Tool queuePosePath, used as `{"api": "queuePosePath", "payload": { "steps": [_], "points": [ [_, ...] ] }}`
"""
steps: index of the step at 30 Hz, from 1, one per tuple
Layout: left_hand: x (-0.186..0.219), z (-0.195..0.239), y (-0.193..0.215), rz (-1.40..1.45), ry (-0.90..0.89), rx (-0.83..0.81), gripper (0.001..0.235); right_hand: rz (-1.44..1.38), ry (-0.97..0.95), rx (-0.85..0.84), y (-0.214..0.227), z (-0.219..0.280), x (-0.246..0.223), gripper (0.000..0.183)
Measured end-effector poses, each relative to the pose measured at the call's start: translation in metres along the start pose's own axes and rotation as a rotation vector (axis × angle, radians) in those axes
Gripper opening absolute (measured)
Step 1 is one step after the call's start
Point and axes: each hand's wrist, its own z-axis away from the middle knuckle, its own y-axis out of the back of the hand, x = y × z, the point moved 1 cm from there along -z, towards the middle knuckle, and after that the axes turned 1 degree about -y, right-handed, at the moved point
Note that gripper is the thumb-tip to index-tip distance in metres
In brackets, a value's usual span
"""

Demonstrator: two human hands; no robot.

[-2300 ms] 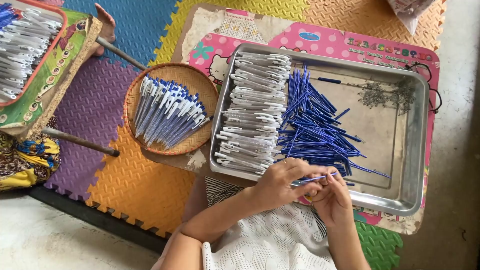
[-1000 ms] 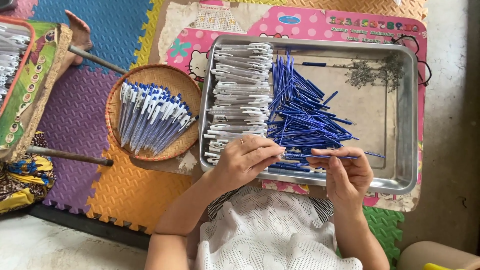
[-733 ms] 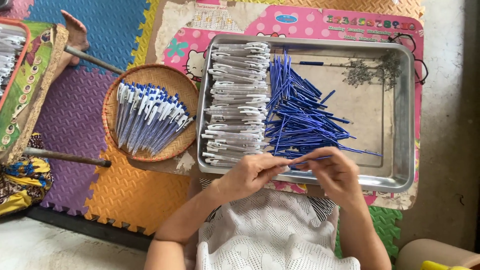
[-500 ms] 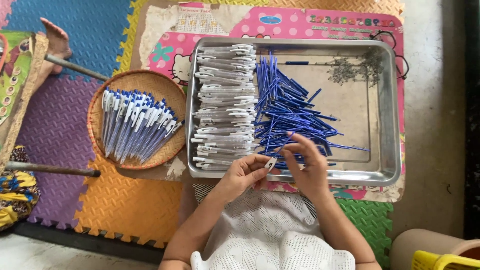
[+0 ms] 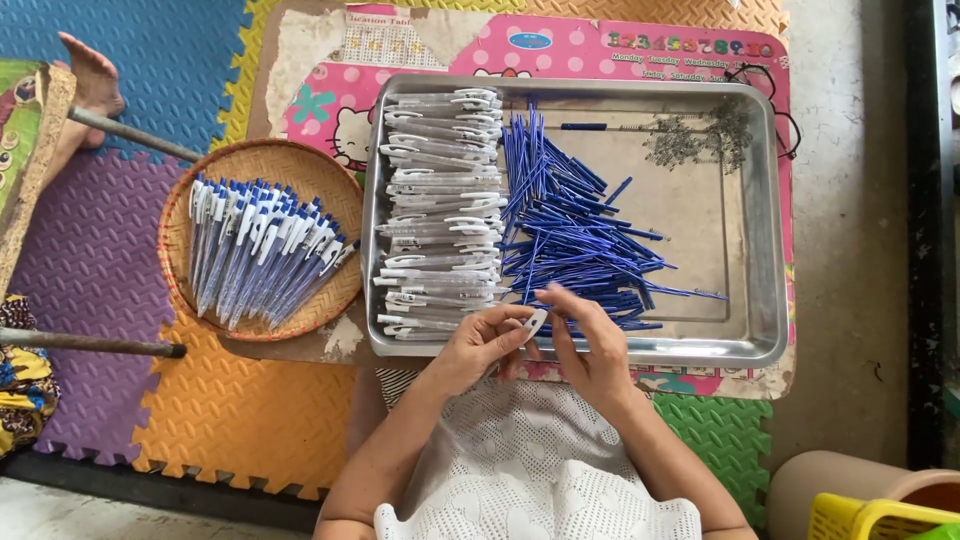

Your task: The person sits on a colorful foam mat and assembles blue pens by inserting the blue barrels into white pen bodies. They pick up the components from a metal tray and place the assembled pens into a woven basket.

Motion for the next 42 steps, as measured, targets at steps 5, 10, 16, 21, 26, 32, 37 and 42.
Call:
{"api": "queuePosePath", "payload": {
  "steps": [5,10,16,21,26,32,37,42],
  "points": [
    [-0.003,0.001,0.005,0.018,-0.045,-0.005,0.032,0.016,0.020,-0.092,0.002,0.005,0.000,0.047],
    [-0.004,0.000,0.006,0.018,-0.070,-0.026,0.033,0.127,0.088,-0.159,0.027,-0.021,0.049,0.048],
    [0.001,0.001,0.005,0.077,-0.073,-0.085,0.039,0.904,0.303,-0.242,0.084,-0.098,0.138,0.021],
    [-0.001,-0.001,0.010,0.106,-0.051,-0.118,0.042,1.156,0.532,-0.401,0.086,-0.122,0.140,0.010],
    [0.002,-0.001,0.007,0.076,-0.077,-0.072,0.040,1.073,0.372,-0.412,0.112,-0.107,0.158,0.005],
    [0.002,-0.028,-0.012,0.065,-0.160,0.103,0.026,0.154,-0.203,-0.358,0.110,-0.086,0.038,0.021],
    [0.019,-0.057,-0.046,-0.024,-0.249,0.127,0.029,-0.107,-0.258,-0.354,0.083,-0.065,0.012,0.024],
    [0.041,-0.048,-0.059,0.058,-0.241,0.187,0.020,-0.198,-0.206,-0.265,0.075,-0.064,0.006,0.015]
  ]
}}
